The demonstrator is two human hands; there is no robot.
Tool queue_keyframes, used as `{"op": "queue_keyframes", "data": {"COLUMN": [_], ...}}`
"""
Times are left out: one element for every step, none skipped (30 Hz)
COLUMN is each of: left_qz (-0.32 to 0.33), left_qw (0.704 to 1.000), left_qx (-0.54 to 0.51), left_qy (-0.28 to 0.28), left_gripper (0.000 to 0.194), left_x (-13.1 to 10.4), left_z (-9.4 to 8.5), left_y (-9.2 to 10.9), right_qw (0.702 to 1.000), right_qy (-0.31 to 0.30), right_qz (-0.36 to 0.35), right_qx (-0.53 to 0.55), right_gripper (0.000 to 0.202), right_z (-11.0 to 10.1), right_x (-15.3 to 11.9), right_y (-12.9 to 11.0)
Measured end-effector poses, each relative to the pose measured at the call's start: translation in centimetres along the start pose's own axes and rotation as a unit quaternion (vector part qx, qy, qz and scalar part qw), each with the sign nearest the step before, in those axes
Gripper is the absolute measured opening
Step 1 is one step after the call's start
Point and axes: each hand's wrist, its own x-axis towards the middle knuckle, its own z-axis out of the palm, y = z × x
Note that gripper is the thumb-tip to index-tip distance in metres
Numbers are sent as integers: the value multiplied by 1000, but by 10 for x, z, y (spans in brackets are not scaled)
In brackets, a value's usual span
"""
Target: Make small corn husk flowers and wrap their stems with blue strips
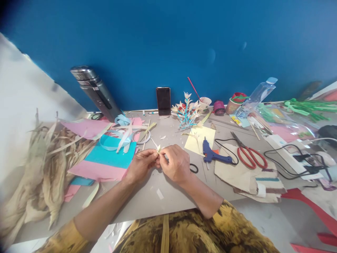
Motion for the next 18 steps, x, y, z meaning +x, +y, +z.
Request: {"op": "queue_keyframes", "data": {"left_qz": [4, 7, 6, 2, -5, -12, -18, -22, -26, -28, -31, -33, -34, -32, -30, -27, -24, -24], "left_qw": [1000, 1000, 1000, 1000, 1000, 999, 998, 996, 993, 990, 986, 983, 980, 978, 976, 974, 971, 969], "left_qx": [3, 4, 1, -8, -23, -41, -63, -85, -107, -127, -144, -159, -168, -174, -176, -177, -178, -179], "left_qy": [1, 1, 0, -3, -7, -13, -21, -32, -45, -59, -73, -87, -100, -113, -127, -141, -155, -168], "left_gripper": [30, 30, 30, 31, 31, 31, 31, 30, 30, 29, 29, 29, 29, 30, 32, 33, 34, 35], "left_x": [0, 0, 0, 1, 2, 2, 3, 4, 5, 6, 7, 7, 7, 7, 7, 6, 5, 5], "left_z": [0, 0, 0, 0, -1, -2, -3, -5, -6, -8, -9, -11, -12, -13, -13, -13, -13, -13], "left_y": [0, 0, 0, 0, 0, 0, 0, 0, 0, 0, 1, 1, 1, 2, 2, 2, 3, 4], "right_qw": [1000, 1000, 1000, 1000, 999, 999, 998, 998, 998, 998, 998, 998, 997, 997, 996, 996, 996, 995], "right_qy": [-1, 0, 2, 7, 11, 15, 18, 20, 19, 16, 12, 7, 3, -2, -6, -11, -17, -22], "right_qz": [-1, -2, -2, -2, -3, -4, -5, -5, -5, -4, -2, -1, 1, 2, 2, 1, 0, -2], "right_qx": [4, 10, 17, 26, 36, 45, 52, 57, 60, 62, 64, 68, 74, 80, 86, 91, 92, 93], "right_gripper": [13, 13, 12, 11, 10, 10, 9, 9, 10, 10, 11, 12, 12, 13, 13, 13, 13, 13], "right_z": [0, 0, -1, -1, -2, -3, -4, -5, -6, -7, -8, -9, -9, -9, -9, -9, -8, -8], "right_x": [0, 0, -1, -1, 0, 0, 1, 1, 2, 2, 2, 2, 2, 1, 1, 0, -1, -1], "right_y": [0, 0, 1, 1, 1, 1, 2, 2, 2, 3, 3, 3, 3, 3, 3, 3, 3, 3]}}
